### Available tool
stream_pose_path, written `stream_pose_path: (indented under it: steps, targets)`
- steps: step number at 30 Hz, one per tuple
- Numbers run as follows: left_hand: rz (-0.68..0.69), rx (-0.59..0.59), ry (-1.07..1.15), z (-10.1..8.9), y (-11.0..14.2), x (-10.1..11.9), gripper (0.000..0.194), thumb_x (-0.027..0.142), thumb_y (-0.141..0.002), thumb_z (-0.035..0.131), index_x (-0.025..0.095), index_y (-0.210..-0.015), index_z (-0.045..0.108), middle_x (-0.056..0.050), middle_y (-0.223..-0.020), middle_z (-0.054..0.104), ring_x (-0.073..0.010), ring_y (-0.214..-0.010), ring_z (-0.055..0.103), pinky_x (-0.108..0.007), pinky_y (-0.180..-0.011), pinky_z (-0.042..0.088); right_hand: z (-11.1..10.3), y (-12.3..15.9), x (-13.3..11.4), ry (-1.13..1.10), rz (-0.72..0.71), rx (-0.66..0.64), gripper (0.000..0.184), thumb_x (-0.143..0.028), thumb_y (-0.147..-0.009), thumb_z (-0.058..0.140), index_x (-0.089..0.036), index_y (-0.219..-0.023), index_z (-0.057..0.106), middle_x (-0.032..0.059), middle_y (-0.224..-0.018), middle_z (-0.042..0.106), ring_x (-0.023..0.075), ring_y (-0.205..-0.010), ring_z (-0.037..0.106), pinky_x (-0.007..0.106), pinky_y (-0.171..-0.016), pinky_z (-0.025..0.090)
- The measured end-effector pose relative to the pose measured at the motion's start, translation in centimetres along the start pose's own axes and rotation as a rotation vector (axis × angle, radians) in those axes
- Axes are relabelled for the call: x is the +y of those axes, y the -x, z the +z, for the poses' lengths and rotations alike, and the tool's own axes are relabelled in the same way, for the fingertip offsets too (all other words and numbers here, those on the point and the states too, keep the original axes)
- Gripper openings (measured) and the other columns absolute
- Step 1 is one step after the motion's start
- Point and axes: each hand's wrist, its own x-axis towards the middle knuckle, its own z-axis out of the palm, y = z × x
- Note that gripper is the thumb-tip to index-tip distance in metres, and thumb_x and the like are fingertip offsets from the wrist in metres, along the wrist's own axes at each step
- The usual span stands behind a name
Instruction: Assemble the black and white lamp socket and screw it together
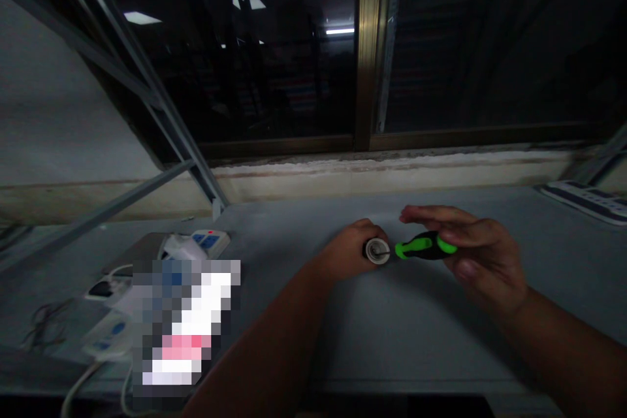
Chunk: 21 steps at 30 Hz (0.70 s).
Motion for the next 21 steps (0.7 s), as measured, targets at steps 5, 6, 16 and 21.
stream_pose_path:
  steps: [5, 6, 16, 21]
  targets:
    - [-0.031, 0.003, -0.016, -0.03, 0.06, 0.13, 0.025, 0.029, -0.082, 0.078, 0.02, -0.104, 0.068, -0.006, -0.104, 0.069, -0.0211, -0.101, 0.064, -0.031, -0.09, 0.05, 0.53, -0.43, -0.04, 0.028, -0.076, 0.009, 0.049, -0.005, -0.083, 0.072, -0.034, -0.122, 0.069, 0.0053, -0.111, 0.074, 0.0229, -0.099, 0.074, 0.047, -0.084, 0.066]
    - [-0.019, -0.001, -0.015, -0.06, 0.04, 0.12, 0.024, 0.029, -0.082, 0.078, 0.02, -0.103, 0.068, -0.005, -0.103, 0.069, -0.021, -0.101, 0.064, -0.031, -0.09, 0.05, 0.65, -0.54, 0.07, 0.035, -0.087, 0.063, 0.048, -0.004, -0.08, 0.075, -0.035, -0.116, 0.07, 0.0037, -0.106, 0.072, 0.0217, -0.095, 0.072, 0.046, -0.083, 0.066]
    - [0.012, -0.003, -0.014, -0.09, -0.11, 0.02, 0.024, 0.026, -0.083, 0.075, 0.02, -0.104, 0.068, -0.005, -0.104, 0.071, -0.0206, -0.101, 0.065, -0.031, -0.09, 0.049, 0.02, -0.06, 0.46, -0.004, -0.036, 0.026, 0.042, -0.009, -0.09, 0.066, -0.03, -0.126, 0.068, 0.0094, -0.121, 0.072, 0.0279, -0.111, 0.072, 0.046, -0.08, 0.066]
    - [-0.008, -0.021, -0.023, -0.21, -0.17, 0.17, 0.023, 0.026, -0.082, 0.077, 0.019, -0.103, 0.068, -0.006, -0.102, 0.069, -0.0208, -0.101, 0.065, -0.03, -0.089, 0.05, 0.55, -0.64, 0.44, 0.031, -0.096, 0.155, 0.04, -0.011, -0.079, 0.081, -0.035, -0.11, 0.073, 0.0039, -0.104, 0.065, 0.0211, -0.093, 0.068, 0.046, -0.085, 0.066]
